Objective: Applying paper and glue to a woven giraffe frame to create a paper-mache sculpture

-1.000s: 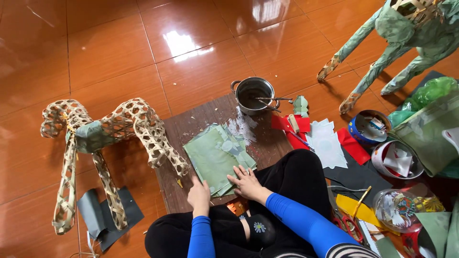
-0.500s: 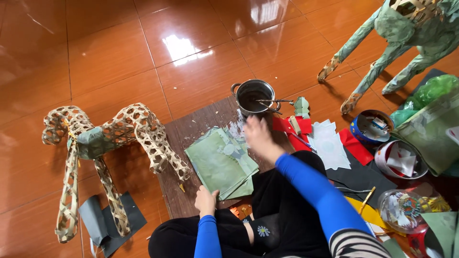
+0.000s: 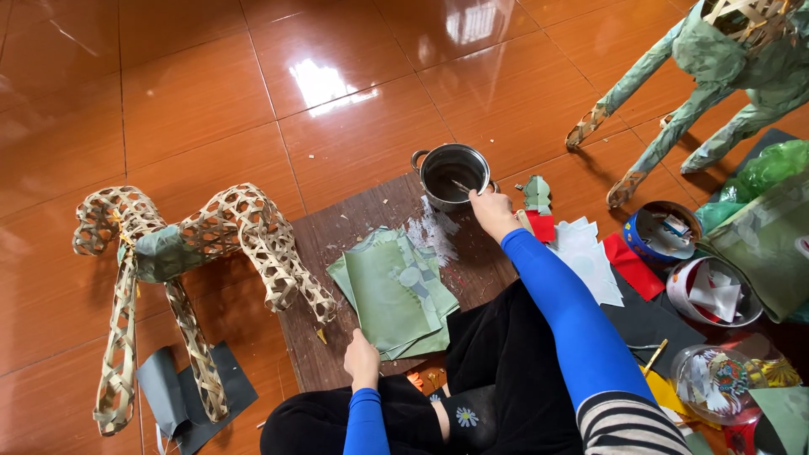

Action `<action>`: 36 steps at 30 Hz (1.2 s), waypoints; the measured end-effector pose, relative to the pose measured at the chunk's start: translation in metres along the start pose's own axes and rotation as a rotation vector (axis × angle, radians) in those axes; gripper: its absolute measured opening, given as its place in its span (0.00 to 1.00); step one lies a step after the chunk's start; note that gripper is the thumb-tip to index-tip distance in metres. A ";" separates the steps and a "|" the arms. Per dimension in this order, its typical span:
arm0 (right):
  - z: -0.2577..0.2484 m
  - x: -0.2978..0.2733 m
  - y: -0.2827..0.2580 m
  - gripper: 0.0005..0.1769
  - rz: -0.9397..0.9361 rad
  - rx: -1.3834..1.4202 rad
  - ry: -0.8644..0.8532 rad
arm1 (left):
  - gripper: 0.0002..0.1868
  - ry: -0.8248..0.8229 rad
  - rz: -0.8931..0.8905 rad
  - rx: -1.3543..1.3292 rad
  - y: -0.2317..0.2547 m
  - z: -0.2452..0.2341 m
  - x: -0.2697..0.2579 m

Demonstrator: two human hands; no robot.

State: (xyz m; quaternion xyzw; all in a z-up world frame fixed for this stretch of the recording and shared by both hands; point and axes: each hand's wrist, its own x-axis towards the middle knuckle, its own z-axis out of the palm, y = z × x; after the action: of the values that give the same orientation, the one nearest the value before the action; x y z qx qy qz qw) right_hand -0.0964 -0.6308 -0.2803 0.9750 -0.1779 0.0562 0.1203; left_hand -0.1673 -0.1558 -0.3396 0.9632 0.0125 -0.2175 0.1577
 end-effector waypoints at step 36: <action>-0.026 -0.137 -0.030 0.15 0.708 2.125 -0.404 | 0.31 -0.118 0.003 -0.143 0.000 0.000 0.007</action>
State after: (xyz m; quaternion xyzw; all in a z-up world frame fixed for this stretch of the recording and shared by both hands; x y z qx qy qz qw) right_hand -0.2144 -0.5511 -0.2824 0.4697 -0.3218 0.0511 -0.8205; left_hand -0.1607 -0.1561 -0.3422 0.9349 0.0174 -0.2723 0.2270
